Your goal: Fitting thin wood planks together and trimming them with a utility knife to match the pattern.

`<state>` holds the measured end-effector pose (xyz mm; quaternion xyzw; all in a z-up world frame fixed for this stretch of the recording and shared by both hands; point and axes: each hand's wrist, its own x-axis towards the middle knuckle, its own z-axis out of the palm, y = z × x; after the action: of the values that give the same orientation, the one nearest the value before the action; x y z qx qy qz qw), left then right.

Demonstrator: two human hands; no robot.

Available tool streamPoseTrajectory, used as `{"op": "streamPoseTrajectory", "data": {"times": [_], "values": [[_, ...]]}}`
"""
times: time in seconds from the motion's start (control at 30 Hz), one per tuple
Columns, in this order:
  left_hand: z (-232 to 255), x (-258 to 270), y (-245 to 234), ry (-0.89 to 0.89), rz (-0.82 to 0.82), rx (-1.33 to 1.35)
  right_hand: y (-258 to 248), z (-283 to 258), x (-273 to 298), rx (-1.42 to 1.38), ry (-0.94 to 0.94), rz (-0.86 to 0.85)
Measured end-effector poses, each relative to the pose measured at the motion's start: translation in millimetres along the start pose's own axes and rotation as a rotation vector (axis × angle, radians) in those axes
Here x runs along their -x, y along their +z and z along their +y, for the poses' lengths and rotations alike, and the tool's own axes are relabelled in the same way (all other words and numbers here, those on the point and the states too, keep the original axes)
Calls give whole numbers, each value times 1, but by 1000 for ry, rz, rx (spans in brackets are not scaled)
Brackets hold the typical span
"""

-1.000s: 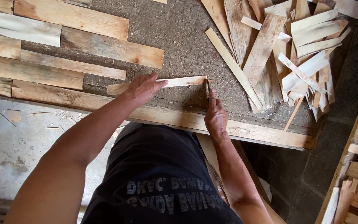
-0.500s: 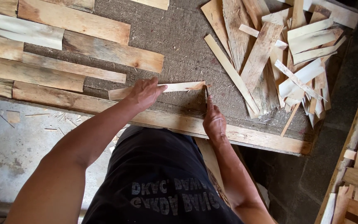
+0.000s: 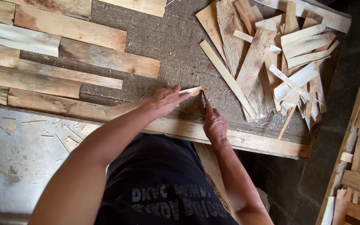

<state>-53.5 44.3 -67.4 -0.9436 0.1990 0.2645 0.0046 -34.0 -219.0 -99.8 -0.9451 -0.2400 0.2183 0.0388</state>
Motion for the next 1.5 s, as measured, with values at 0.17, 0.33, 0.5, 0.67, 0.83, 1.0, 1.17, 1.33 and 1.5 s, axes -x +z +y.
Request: {"op": "streamPoseTrajectory", "data": {"times": [0.17,0.33,0.5,0.67,0.83,1.0,1.17,1.33,1.5], "values": [[13,-44,8,-12,-6,-62,-26,-18,-4,44,99,-171],[18,-47,-2,-45,-61,-62,-22,-19,-3,57,104,-214],[20,-49,4,-25,-96,-132,-17,-14,-3,74,80,-197],[24,-50,5,5,-45,-239,-15,-13,2,56,92,-239],[24,-51,9,2,-17,-258,-7,-8,-3,99,33,-182],[26,-63,24,-43,7,-173,-3,-5,6,10,-60,-51],[27,-50,-6,-48,-63,-166,-2,-3,23,-72,-81,31],[21,-60,12,-75,-97,-40,4,19,17,-248,-22,44],[18,-41,-17,-99,-97,285,-14,21,20,-715,-173,439]]}}
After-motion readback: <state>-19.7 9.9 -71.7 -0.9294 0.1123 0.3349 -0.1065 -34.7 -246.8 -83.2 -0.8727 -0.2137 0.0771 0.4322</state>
